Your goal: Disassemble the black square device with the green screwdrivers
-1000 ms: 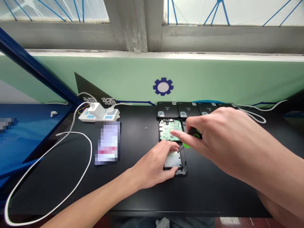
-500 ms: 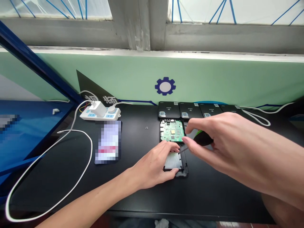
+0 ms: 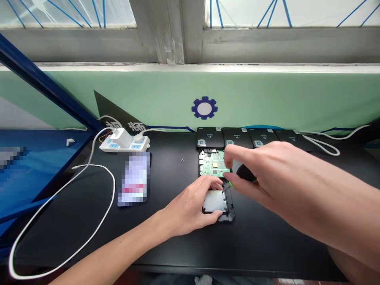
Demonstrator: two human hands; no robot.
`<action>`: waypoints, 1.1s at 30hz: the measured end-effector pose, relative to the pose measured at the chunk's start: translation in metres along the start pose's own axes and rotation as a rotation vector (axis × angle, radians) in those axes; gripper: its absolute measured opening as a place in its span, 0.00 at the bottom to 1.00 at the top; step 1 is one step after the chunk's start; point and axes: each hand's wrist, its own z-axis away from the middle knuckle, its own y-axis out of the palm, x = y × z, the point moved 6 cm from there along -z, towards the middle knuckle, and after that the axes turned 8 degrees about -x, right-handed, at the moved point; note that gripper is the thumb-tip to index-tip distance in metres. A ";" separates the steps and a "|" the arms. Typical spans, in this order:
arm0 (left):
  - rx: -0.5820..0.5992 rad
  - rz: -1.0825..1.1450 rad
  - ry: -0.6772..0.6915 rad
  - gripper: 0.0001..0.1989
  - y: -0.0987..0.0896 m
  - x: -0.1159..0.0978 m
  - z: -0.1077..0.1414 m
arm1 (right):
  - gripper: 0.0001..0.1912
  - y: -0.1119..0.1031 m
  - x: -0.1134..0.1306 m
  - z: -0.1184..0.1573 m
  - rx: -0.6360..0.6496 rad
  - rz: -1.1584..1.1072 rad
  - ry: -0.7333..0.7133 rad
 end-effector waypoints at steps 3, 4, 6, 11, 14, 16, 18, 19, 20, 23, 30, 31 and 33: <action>0.000 0.004 -0.009 0.29 -0.001 0.001 0.000 | 0.17 -0.001 0.005 0.003 0.031 -0.032 -0.039; 0.001 0.007 -0.013 0.29 -0.001 0.001 0.000 | 0.18 -0.003 0.005 0.004 0.029 -0.025 -0.036; 0.014 0.013 -0.018 0.29 -0.004 -0.001 0.000 | 0.15 -0.006 0.003 0.004 -0.024 0.014 -0.027; 0.038 -0.040 0.040 0.32 -0.017 -0.011 -0.002 | 0.17 0.000 -0.008 0.005 -0.054 0.046 -0.005; 0.036 -0.131 0.098 0.31 -0.024 -0.017 -0.003 | 0.19 0.000 -0.003 0.005 -0.035 0.038 0.009; 0.036 -0.183 0.115 0.30 -0.026 -0.018 -0.004 | 0.18 -0.003 0.004 0.005 -0.058 0.066 -0.011; 0.038 -0.215 0.125 0.28 -0.026 -0.018 -0.004 | 0.14 -0.005 0.009 0.005 -0.073 0.096 -0.007; 0.042 -0.227 0.127 0.27 -0.025 -0.018 -0.004 | 0.13 -0.004 0.009 0.006 -0.073 0.105 0.010; 0.046 -0.234 0.125 0.26 -0.024 -0.018 -0.003 | 0.13 -0.004 0.008 0.006 -0.069 0.104 0.023; 0.054 -0.233 0.109 0.25 -0.022 -0.016 -0.003 | 0.13 -0.002 0.007 0.008 -0.024 0.057 0.005; 0.053 -0.208 0.129 0.25 -0.020 -0.015 -0.002 | 0.10 -0.008 0.005 0.003 -0.049 0.040 0.016; 0.049 -0.206 0.130 0.25 -0.020 -0.015 -0.002 | 0.08 -0.005 0.003 0.002 -0.007 0.056 0.029; 0.048 -0.205 0.123 0.25 -0.019 -0.014 -0.002 | 0.11 0.000 0.003 0.001 0.069 0.080 0.045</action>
